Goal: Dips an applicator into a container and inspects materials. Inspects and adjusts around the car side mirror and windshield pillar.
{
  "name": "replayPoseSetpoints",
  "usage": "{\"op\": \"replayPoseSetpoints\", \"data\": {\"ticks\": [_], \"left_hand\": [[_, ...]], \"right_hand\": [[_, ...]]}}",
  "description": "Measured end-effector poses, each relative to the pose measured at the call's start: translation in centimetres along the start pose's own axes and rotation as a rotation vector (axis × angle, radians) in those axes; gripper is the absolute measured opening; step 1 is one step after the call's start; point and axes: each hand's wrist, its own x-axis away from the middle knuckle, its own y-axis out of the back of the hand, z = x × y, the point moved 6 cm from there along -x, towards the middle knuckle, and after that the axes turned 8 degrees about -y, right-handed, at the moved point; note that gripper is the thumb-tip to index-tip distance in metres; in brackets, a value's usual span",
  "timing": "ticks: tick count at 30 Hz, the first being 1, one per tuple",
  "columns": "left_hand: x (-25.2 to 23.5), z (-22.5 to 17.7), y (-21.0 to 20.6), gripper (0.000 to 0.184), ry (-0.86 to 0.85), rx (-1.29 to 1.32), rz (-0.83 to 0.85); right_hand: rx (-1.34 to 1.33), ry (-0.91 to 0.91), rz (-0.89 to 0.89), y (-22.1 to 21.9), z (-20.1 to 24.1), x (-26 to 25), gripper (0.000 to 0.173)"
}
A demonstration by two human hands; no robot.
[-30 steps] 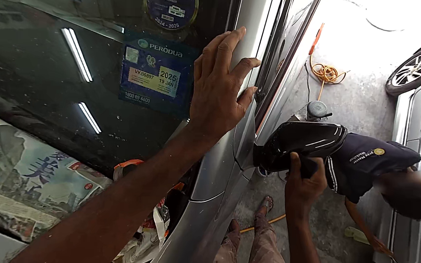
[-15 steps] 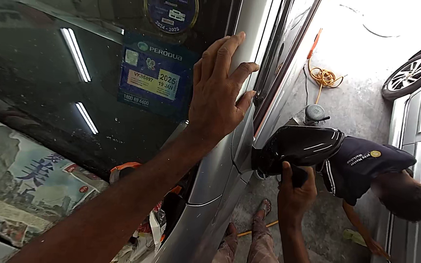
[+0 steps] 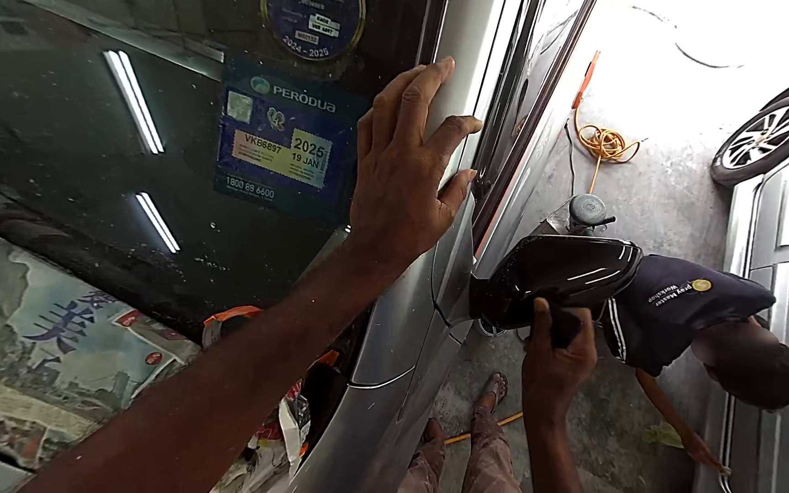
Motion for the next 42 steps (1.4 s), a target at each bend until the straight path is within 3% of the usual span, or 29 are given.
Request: {"op": "replayPoseSetpoints", "data": {"ticks": [31, 42], "left_hand": [[0.0, -0.2, -0.1, 0.04, -0.002, -0.015, 0.001], [0.2, -0.2, -0.2, 0.039, -0.007, -0.015, 0.011]], "right_hand": [[-0.005, -0.017, -0.028, 0.2, -0.1, 0.2, 0.022], [0.095, 0.075, -0.087, 0.5, 0.2, -0.3, 0.025]]}}
